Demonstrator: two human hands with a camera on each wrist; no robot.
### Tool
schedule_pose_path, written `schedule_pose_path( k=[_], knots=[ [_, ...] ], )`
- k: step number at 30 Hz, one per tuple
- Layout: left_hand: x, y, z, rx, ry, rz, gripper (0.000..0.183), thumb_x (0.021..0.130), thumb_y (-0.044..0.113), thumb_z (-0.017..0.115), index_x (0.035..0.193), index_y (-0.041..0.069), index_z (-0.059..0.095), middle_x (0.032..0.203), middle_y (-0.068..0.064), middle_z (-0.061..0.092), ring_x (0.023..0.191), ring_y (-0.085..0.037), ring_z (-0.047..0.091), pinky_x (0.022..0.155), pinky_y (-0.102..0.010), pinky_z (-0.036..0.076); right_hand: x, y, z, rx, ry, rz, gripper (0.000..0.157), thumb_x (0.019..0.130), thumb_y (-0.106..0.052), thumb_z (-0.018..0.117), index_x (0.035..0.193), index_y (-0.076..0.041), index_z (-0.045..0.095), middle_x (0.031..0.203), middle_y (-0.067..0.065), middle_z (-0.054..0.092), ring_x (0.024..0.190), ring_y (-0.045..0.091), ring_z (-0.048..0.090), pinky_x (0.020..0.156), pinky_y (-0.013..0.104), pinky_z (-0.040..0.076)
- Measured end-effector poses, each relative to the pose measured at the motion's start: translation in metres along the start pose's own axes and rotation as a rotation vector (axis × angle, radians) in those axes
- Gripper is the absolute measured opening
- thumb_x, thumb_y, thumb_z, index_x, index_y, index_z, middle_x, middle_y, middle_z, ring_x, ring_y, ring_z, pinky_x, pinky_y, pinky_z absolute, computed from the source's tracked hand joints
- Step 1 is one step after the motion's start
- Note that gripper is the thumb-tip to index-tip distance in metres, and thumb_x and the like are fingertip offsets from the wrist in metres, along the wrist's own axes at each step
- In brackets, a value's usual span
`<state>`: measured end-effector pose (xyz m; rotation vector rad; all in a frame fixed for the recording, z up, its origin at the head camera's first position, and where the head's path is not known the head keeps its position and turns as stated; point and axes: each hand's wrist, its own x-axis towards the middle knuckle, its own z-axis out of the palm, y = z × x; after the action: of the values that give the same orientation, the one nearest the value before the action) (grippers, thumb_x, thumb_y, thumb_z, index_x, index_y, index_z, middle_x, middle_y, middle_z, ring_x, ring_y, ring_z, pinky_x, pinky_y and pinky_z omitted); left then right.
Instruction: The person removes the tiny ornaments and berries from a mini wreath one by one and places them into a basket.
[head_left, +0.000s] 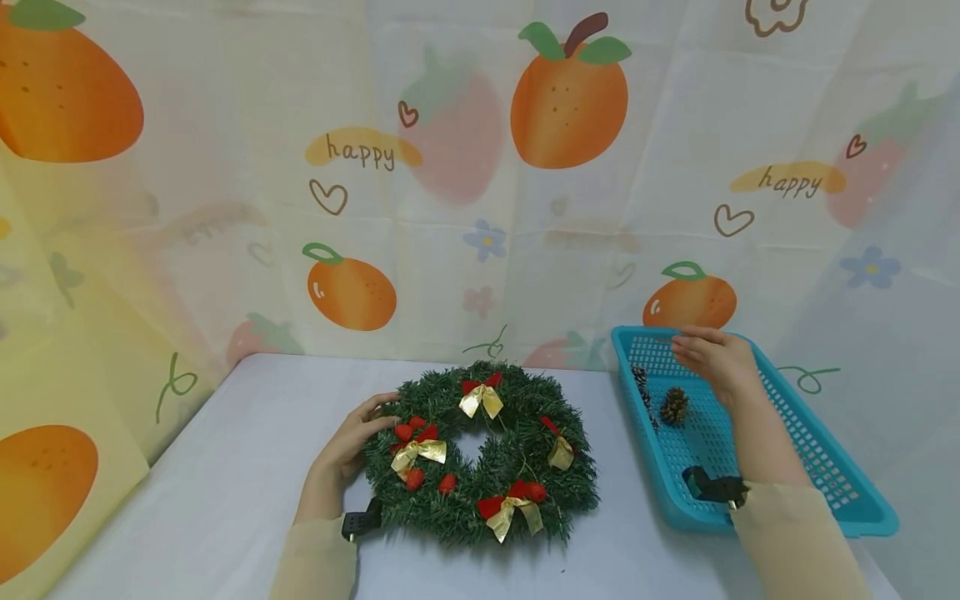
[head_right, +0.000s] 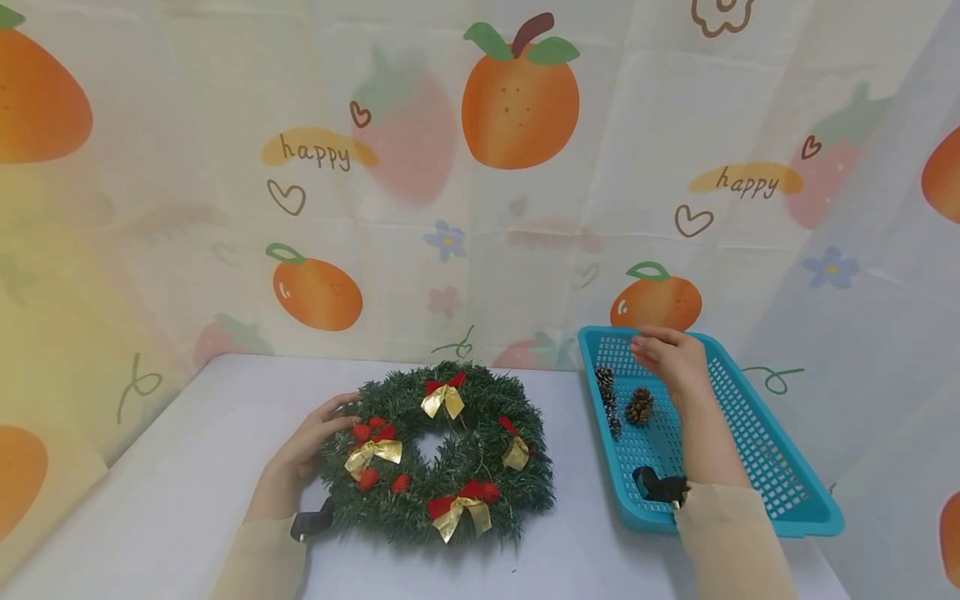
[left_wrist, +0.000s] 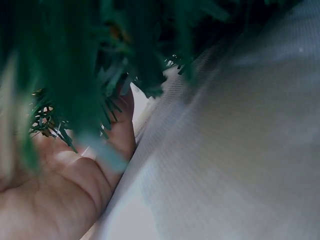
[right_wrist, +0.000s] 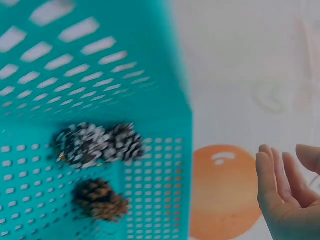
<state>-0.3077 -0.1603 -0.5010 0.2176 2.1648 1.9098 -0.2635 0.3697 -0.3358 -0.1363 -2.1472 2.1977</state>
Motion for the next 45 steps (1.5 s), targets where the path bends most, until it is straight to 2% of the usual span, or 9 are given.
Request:
schedule_pose_path(
  k=[2,4,9,13,19,23,28,40,45],
  knots=[
    [0.000,-0.001,-0.001,0.013,0.001,0.002,0.054,0.095,0.021,0.061,0.145,0.009,0.045,0.165,-0.015,0.021,0.153,-0.044,0.010,0.116,-0.076,0.006,-0.003,-0.005,0.004,0.014,-0.009,-0.018,0.033,0.096,-0.018,0.063,0.127,-0.010,0.052,0.091,-0.017,0.073,0.088,-0.002,0.071,0.082,0.015,0.057],
    [0.000,0.000,-0.001,0.023,0.005,0.006,0.053,0.096,0.022,0.061,0.145,0.009,0.045,0.165,-0.014,0.021,0.154,-0.044,0.007,0.116,-0.076,0.005,-0.007,-0.009,0.008,-0.002,-0.015,-0.031,0.030,0.095,-0.020,0.064,0.123,-0.013,0.055,0.093,-0.018,0.073,0.089,-0.003,0.071,0.082,0.014,0.057],
    [0.000,0.000,-0.001,-0.009,0.009,0.002,0.052,0.095,0.019,0.061,0.144,0.008,0.046,0.164,-0.015,0.024,0.152,-0.045,0.015,0.115,-0.076,0.005,-0.014,-0.017,0.020,-0.082,-0.060,-0.069,0.032,0.095,-0.024,0.064,0.124,-0.012,0.059,0.097,-0.019,0.072,0.092,-0.005,0.070,0.083,0.012,0.056],
    [0.000,0.000,0.000,-0.019,0.005,0.004,0.052,0.094,0.018,0.061,0.144,0.008,0.046,0.163,-0.016,0.026,0.150,-0.045,0.020,0.115,-0.077,0.005,-0.021,-0.019,0.028,-0.115,-0.106,-0.103,0.020,0.096,-0.024,0.064,0.115,-0.018,0.064,0.101,-0.017,0.071,0.095,-0.004,0.069,0.084,0.012,0.055],
    [0.000,0.001,0.000,-0.008,0.006,0.012,0.052,0.095,0.018,0.061,0.144,0.007,0.046,0.163,-0.016,0.025,0.152,-0.044,0.016,0.116,-0.075,0.006,-0.031,-0.018,0.039,-0.069,-0.155,-0.148,0.016,0.096,-0.018,0.063,0.111,-0.019,0.068,0.103,-0.014,0.073,0.098,-0.001,0.071,0.087,0.014,0.056],
    [0.001,0.002,0.000,0.011,0.018,0.028,0.053,0.095,0.016,0.060,0.144,0.002,0.045,0.164,-0.018,0.024,0.154,-0.044,0.009,0.118,-0.073,0.007,-0.036,-0.018,0.045,-0.053,-0.162,-0.159,0.016,0.096,-0.017,0.064,0.111,-0.018,0.069,0.104,-0.013,0.073,0.098,0.001,0.071,0.087,0.016,0.056],
    [-0.001,0.003,0.000,0.000,0.018,0.009,0.054,0.095,0.016,0.060,0.144,0.002,0.043,0.165,-0.016,0.022,0.154,-0.044,0.006,0.117,-0.074,0.006,-0.043,-0.017,0.053,-0.123,-0.169,-0.175,0.022,0.096,-0.021,0.064,0.117,-0.015,0.066,0.108,-0.012,0.072,0.099,0.000,0.071,0.088,0.016,0.056],
    [-0.001,0.004,0.001,0.017,0.019,0.014,0.053,0.096,0.016,0.060,0.144,0.001,0.043,0.165,-0.017,0.022,0.154,-0.044,0.006,0.118,-0.074,0.006,-0.061,-0.009,0.073,-0.216,-0.217,-0.187,0.029,0.098,-0.025,0.062,0.123,-0.010,0.064,0.112,-0.013,0.070,0.104,0.000,0.070,0.090,0.016,0.055],
    [0.000,0.003,0.000,0.019,0.016,0.019,0.053,0.096,0.016,0.059,0.144,0.002,0.044,0.164,-0.017,0.023,0.154,-0.045,0.009,0.118,-0.073,0.006,-0.066,0.000,0.082,-0.235,-0.271,-0.191,0.032,0.098,-0.021,0.061,0.125,-0.003,0.063,0.110,-0.014,0.072,0.103,0.002,0.070,0.091,0.019,0.056]
  ],
)
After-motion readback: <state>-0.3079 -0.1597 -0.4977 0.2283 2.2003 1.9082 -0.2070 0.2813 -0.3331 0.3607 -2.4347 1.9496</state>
